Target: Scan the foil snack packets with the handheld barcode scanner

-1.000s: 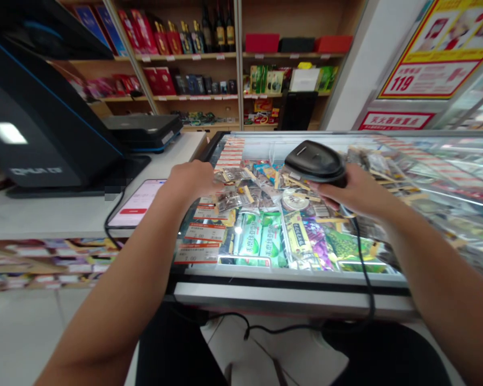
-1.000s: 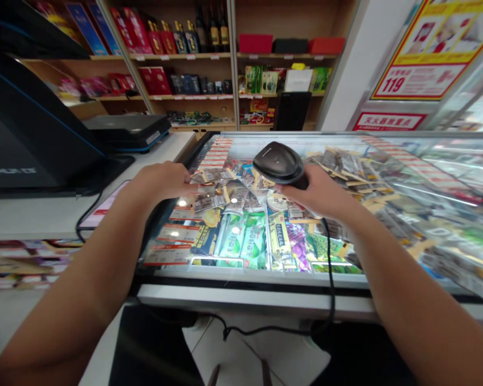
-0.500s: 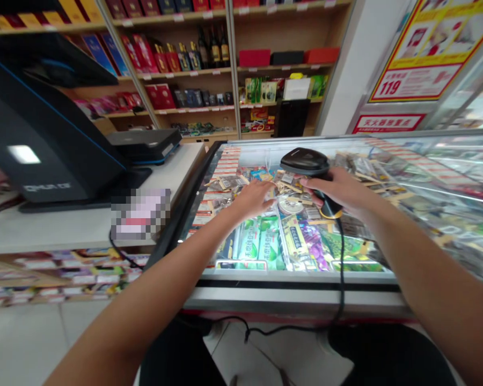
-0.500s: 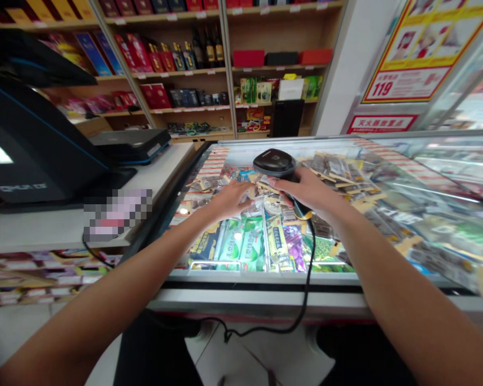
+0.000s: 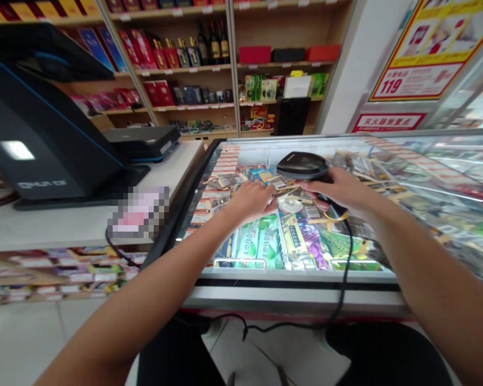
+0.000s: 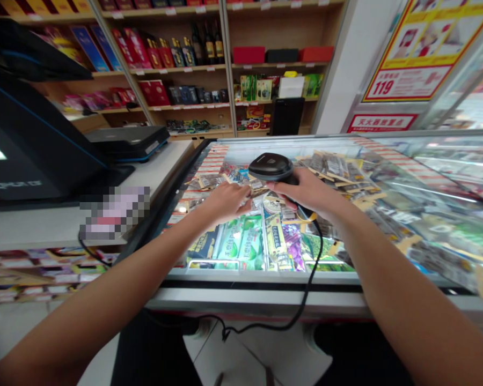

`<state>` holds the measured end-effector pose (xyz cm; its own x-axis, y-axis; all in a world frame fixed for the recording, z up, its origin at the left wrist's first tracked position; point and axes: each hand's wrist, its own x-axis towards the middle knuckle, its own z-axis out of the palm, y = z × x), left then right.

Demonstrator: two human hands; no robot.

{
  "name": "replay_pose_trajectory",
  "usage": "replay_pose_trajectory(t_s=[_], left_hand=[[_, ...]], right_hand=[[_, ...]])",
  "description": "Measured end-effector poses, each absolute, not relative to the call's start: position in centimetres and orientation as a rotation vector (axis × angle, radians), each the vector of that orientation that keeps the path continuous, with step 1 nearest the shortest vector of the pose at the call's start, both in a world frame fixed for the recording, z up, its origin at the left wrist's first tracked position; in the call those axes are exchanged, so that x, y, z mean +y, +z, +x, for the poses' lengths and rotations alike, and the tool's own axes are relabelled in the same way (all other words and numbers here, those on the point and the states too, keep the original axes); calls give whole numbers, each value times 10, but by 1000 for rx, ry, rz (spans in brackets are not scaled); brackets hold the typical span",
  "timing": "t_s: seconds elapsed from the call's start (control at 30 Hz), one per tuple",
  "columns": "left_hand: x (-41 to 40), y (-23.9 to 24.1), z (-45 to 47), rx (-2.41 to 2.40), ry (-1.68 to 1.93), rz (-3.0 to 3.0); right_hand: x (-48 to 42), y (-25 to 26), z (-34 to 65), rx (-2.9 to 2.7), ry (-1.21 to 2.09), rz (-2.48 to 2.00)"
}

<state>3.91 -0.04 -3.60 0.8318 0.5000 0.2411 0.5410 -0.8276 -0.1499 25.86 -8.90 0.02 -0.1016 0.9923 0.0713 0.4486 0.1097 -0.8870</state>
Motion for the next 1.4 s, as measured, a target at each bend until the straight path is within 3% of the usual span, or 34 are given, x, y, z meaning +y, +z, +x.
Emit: replay_pose_trajectory(t_s=[0.3,0.77,0.97,1.17,1.4], left_hand=[[19,-12,-8,-854,-879,-3308],[35,-19,-18,-928,-683,-3416],[37,-11,-25,-922,-711,-3373],[64,-5,-51,-1427,-1250,-2740],[83,-17,-66,-1898,-763,-2441]], right_hand=[[-102,15,262,-1934,1047,-1419],[-100,2,245,-2282,802,-1415],[-102,8,242,-2245,802,-1463],[-101,7,242,-1947,769,-1539],[-101,7,242,-1868,843,-1600]])
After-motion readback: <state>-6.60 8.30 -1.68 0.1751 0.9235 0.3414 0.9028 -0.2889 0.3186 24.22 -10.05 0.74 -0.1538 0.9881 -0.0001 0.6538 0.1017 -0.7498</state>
